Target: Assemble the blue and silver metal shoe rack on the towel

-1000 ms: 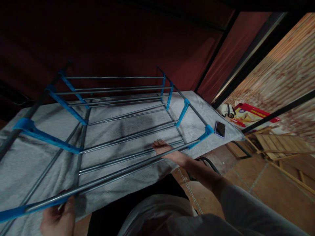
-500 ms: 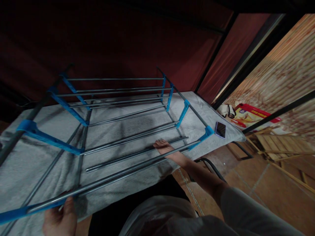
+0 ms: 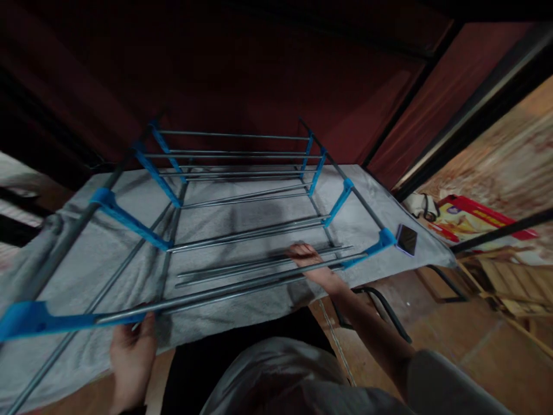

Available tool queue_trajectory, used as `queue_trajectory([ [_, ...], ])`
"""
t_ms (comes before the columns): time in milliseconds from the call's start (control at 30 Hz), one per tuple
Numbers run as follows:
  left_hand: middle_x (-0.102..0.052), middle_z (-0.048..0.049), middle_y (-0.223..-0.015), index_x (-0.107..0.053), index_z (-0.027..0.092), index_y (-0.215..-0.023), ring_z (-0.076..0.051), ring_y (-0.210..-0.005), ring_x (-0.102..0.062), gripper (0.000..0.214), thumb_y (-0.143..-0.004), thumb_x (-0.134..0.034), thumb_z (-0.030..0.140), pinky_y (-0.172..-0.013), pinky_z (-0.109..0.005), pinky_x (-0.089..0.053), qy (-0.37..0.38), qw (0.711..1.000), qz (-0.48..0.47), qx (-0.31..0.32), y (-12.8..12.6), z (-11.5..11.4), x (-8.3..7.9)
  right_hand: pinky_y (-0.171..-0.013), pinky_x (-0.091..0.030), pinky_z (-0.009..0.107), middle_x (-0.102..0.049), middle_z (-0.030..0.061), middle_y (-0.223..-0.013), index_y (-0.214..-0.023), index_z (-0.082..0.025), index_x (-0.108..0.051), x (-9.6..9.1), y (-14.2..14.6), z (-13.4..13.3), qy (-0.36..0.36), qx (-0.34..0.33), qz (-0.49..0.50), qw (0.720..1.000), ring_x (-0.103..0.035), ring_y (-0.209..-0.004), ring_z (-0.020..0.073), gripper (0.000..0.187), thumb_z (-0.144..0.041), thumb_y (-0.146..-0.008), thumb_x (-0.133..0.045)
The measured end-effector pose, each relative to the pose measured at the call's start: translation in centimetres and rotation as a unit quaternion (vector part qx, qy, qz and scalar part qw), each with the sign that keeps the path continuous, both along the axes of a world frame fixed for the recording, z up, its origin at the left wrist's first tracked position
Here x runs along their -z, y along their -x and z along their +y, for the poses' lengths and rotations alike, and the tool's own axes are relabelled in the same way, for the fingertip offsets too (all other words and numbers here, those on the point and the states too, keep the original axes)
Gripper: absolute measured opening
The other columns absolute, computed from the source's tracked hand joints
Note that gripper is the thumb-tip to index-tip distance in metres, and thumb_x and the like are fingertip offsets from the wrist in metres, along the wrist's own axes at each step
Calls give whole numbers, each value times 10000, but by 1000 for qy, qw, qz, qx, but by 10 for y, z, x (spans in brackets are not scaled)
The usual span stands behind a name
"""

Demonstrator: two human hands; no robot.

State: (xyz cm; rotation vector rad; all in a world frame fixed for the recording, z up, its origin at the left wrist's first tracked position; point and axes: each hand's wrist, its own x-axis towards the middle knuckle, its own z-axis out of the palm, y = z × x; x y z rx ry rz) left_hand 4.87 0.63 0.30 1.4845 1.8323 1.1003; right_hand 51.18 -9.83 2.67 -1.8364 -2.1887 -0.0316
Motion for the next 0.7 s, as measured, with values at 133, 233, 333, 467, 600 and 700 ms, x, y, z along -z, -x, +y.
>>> queue_trajectory([
  [133, -712, -96, -870, -631, 185, -921, -284, -833, -690, 426, -701, -658, 548, -787, -424, -569, 8, 998, -63, -9, -10, -6, -12, -1041, -480, 446, -708, 45, -1232, -1313, -295, -672, 2, 6, -14, -2, -16, 27, 1000, -644, -1121, 238, 477, -78, -954, -444],
  [233, -726, -105, -968, -616, 193, -986, -274, -920, -690, 405, -748, -666, 517, -862, -425, -567, -33, 994, -100, -14, -14, -8, -17, -1052, -480, 469, -712, 51, -1266, -1309, -307, -684, 12, 12, -22, -6, -18, 60, 998, -657, -1166, 253, 487, -119, -953, -410],
  [333, -711, -115, -1056, -608, 192, -1051, -261, -990, -685, 367, -795, -658, 451, -940, -425, -549, -72, 992, -104, -14, -15, -11, -18, -1043, -488, 495, -723, 68, -1258, -1276, -310, -704, 14, 23, -29, 10, -13, 78, 997, -660, -1177, 273, 431, -212, -982, -406],
  [467, -694, -113, -1107, -613, 199, -1060, -243, -1030, -675, 296, -839, -646, 393, -960, -395, -536, -93, 990, -106, -9, -15, -17, -21, -1031, -498, 477, -766, 74, -1136, -1104, -325, -760, 2, 38, -37, 26, 9, 117, 993, -690, -1097, 284, 291, -367, -972, -504],
  [600, -702, -104, -1062, -626, 187, -1093, -236, -991, -677, 294, -889, -622, 398, -943, -385, -539, -108, 988, -110, -5, -15, -19, -26, -1064, -479, 493, -778, 73, -1083, -1075, -313, -759, -4, 44, -37, 30, 26, 127, 991, -695, -1083, 293, 281, -422, -973, -520],
  [700, -705, -111, -1095, -635, 186, -1091, -243, -1016, -679, 309, -894, -629, 423, -951, -379, -538, -109, 988, -110, 1, -15, -18, -26, -1088, -462, 511, -759, 81, -1165, -1150, -308, -746, 1, 43, -33, 32, 6, 129, 991, -684, -1105, 294, 297, -400, -980, -521],
])
